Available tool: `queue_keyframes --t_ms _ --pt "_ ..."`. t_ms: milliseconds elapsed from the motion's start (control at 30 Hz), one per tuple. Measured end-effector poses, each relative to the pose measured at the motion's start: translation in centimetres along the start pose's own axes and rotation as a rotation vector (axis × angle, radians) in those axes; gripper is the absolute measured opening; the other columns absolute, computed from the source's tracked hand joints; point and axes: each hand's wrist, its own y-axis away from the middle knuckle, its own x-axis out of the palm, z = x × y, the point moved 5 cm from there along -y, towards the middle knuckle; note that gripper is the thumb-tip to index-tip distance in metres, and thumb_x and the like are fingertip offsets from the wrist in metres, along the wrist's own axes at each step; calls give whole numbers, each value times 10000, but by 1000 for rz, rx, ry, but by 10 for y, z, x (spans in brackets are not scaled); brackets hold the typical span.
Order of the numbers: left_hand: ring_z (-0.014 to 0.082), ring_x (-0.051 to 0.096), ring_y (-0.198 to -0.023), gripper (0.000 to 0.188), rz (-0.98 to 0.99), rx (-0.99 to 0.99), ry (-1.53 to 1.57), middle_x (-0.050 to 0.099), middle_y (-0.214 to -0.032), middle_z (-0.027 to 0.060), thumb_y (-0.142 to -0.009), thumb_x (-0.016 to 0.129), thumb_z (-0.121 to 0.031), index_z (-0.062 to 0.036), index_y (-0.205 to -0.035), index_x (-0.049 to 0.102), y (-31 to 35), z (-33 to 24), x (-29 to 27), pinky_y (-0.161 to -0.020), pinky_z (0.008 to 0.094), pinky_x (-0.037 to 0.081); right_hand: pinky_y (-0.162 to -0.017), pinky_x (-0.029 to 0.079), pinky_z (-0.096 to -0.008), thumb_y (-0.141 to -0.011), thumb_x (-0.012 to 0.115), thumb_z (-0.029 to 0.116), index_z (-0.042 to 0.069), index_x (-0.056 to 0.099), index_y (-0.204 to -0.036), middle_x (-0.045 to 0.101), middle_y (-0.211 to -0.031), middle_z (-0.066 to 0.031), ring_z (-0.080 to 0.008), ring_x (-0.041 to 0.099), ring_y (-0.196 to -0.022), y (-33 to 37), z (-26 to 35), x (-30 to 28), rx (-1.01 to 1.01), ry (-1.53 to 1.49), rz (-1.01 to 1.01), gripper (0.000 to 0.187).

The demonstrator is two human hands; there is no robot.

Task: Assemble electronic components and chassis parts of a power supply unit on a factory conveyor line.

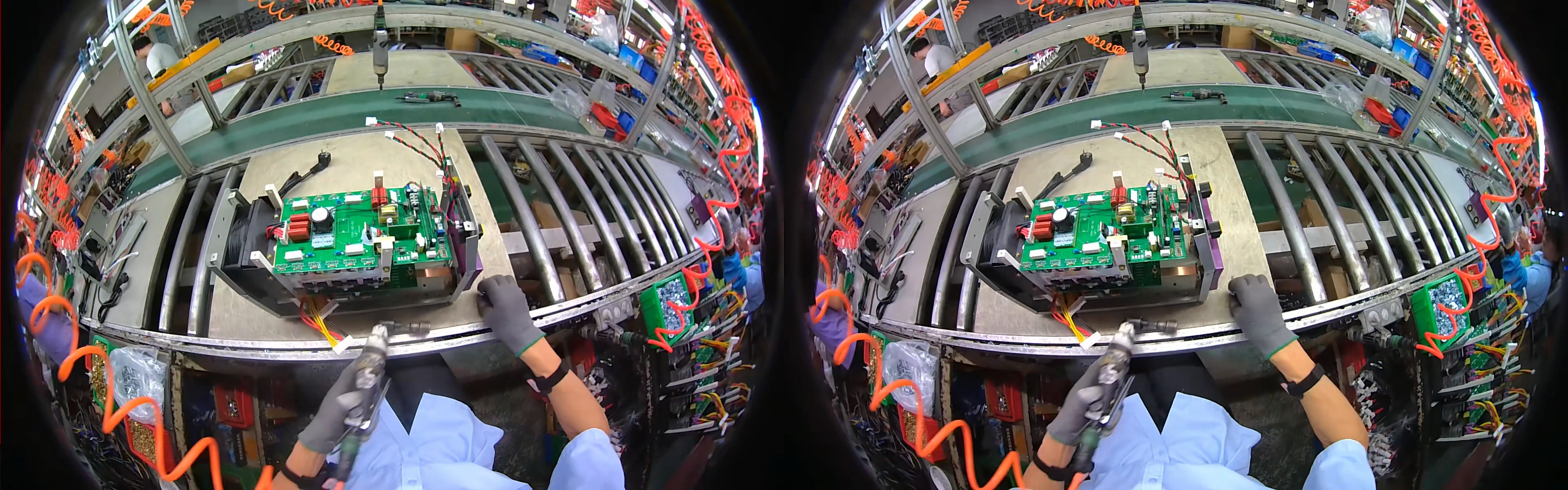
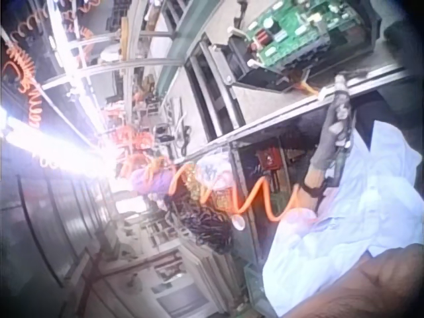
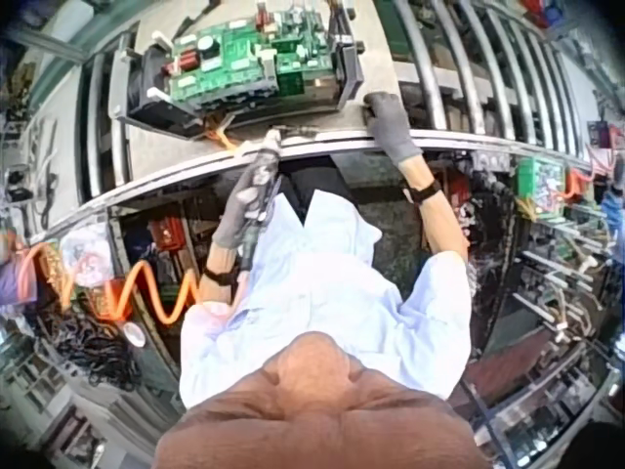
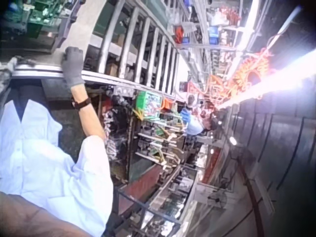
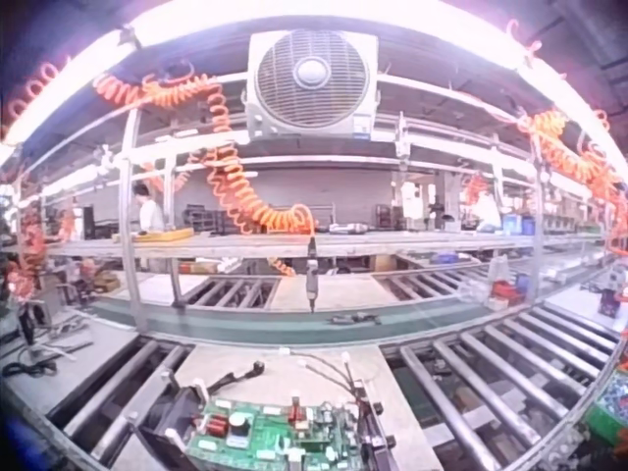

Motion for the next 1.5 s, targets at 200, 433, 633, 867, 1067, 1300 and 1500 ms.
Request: queue_keyframes --t_ms 200,433,633,867,1067,1300,1500 --pt "238 680 -855 732 19 -98 -20 604 -1025 122 -751 594 -136 -22 -1432 353 -25 19 2 -715 372 600 -703 523 -396 -794 745 97 46 653 -989 643 -885 -127 -294 622 -790 24 9 -17 63 -159 -200 222" --pt "332 705 -1017 686 139 -314 1 603 -1183 217 -870 755 -248 -9 -1383 367 -38 21 -2 -851 441 609 -634 529 -352 -856 755 209 46 684 -1068 669 -929 -115 -236 631 -659 59 37 17 351 -491 -54 277" --pt "273 732 -808 503 93 -332 -40 660 -981 172 -818 739 -132 -12 -1227 473 -40 16 -3 -716 380 628 -659 551 -426 -883 665 155 94 668 -1129 611 -901 -101 -307 647 -794 60 67 26 124 -43 -22 253" --pt "241 700 -688 473 151 -253 155 653 -882 141 -788 741 -148 -36 -1178 499 -40 26 5 -617 327 580 -603 519 -350 -906 660 84 27 703 -1146 642 -788 -112 -214 658 -671 53 59 21 207 -390 -73 250" --pt "239 697 -692 514 191 -261 186 650 -885 139 -781 752 -153 -44 -1202 480 -43 25 19 -620 338 578 -581 514 -230 -977 636 118 -57 698 -1126 669 -767 -56 -92 622 -627 54 55 30 634 -1035 -21 238" --pt "229 702 -699 513 202 -237 134 654 -891 139 -793 761 -170 -47 -1200 474 -47 18 27 -620 338 576 -552 519 -228 -1002 614 163 -56 695 -1048 666 -767 -66 -80 612 -625 51 59 32 747 -1150 -133 237" --pt "233 709 -700 509 203 -210 86 666 -898 154 -800 762 -168 -45 -1202 475 -46 12 26 -624 343 582 -503 465 -218 -1006 612 193 -22 684 -942 639 -715 -31 -63 591 -605 50 53 34 685 -1022 -88 236"
